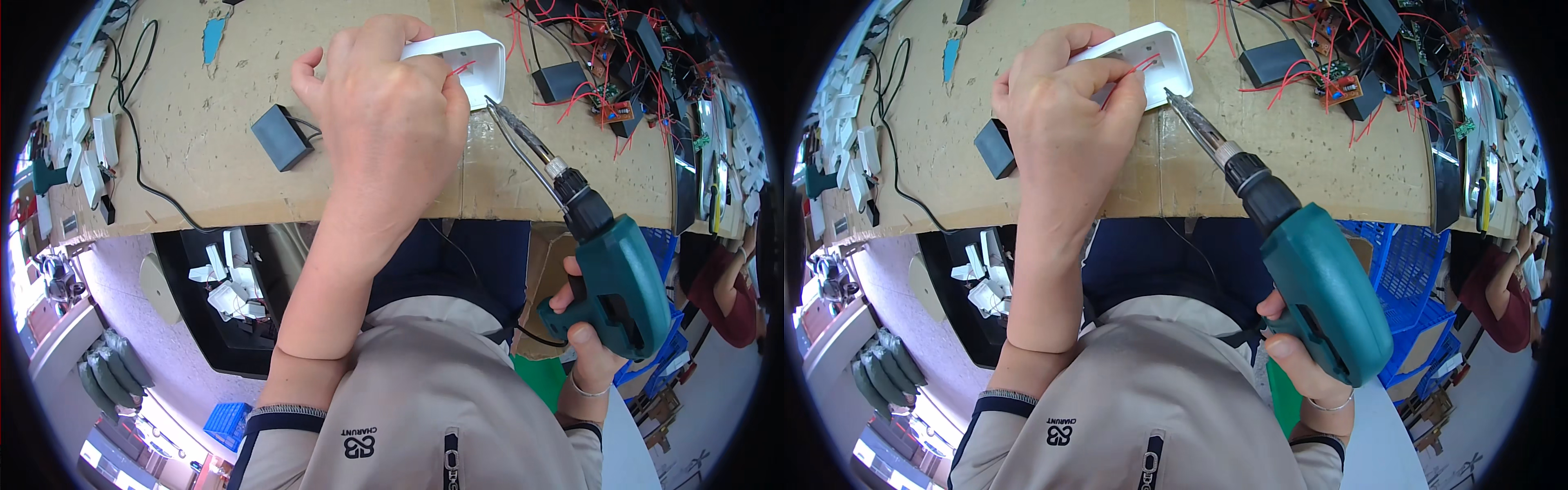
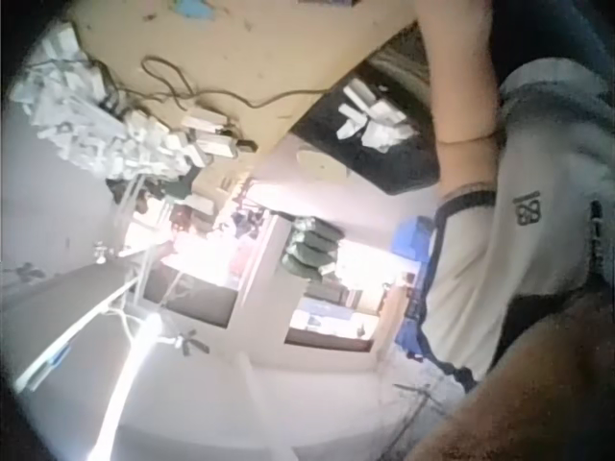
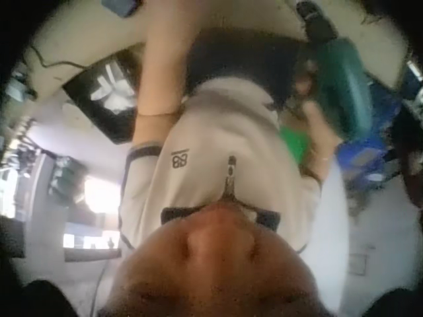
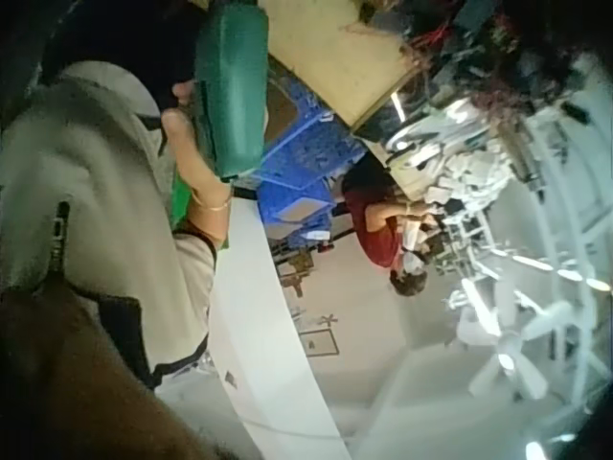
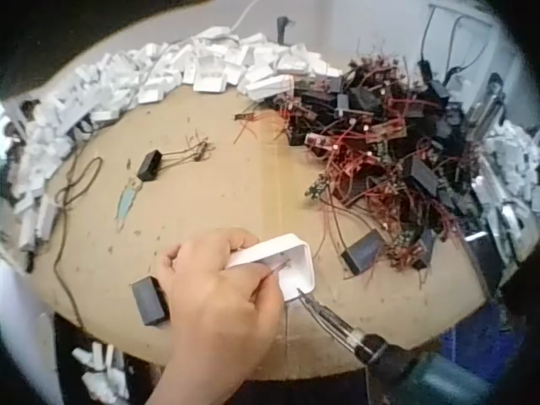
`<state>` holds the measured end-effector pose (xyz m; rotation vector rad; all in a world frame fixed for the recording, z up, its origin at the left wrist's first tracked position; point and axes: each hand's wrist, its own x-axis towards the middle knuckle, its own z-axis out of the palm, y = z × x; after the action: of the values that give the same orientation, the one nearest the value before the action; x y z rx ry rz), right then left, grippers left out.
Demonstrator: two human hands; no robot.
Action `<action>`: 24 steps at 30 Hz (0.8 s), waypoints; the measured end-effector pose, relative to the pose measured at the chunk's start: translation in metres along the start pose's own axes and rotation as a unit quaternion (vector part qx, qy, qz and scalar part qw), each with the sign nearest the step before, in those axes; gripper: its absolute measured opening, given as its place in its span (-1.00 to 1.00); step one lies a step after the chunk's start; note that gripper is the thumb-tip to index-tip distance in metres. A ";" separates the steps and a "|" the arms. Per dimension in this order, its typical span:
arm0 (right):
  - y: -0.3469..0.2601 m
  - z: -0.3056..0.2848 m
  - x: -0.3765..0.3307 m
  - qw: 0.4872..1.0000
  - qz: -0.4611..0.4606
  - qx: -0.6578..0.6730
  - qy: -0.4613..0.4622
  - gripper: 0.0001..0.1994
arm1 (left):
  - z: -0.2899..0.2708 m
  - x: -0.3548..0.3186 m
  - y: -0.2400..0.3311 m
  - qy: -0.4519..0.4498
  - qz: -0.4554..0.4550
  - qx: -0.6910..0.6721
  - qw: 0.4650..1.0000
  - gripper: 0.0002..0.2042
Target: Soldering wires onto electronic components inside a plastic housing at an assembly workstation.
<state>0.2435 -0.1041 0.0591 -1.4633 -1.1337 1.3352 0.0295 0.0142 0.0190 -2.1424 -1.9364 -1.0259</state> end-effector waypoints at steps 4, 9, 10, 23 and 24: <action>-0.001 0.002 0.008 1.000 -0.014 -0.014 -0.015 -0.30 | -0.001 0.001 0.000 0.007 0.003 0.006 1.000 -0.92; -0.003 0.002 0.012 0.999 0.038 -0.025 -0.021 -0.32 | 0.004 -0.002 -0.003 0.008 -0.007 0.017 1.000 -0.93; -0.004 0.002 0.013 0.997 0.069 -0.032 -0.029 -0.32 | 0.004 -0.001 -0.002 0.008 -0.007 0.017 1.000 -0.93; 0.005 0.014 0.028 0.999 -0.016 -0.010 -0.028 -0.35 | -0.002 0.001 0.004 0.004 0.016 0.050 0.999 -0.94; 0.005 0.014 0.029 1.000 -0.012 -0.006 -0.023 -0.35 | -0.002 0.001 0.004 0.003 0.017 0.052 0.998 -0.94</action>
<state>0.2304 -0.0775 0.0463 -1.4296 -1.1874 1.3546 0.0319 0.0133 0.0226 -2.1068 -1.8991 -0.9028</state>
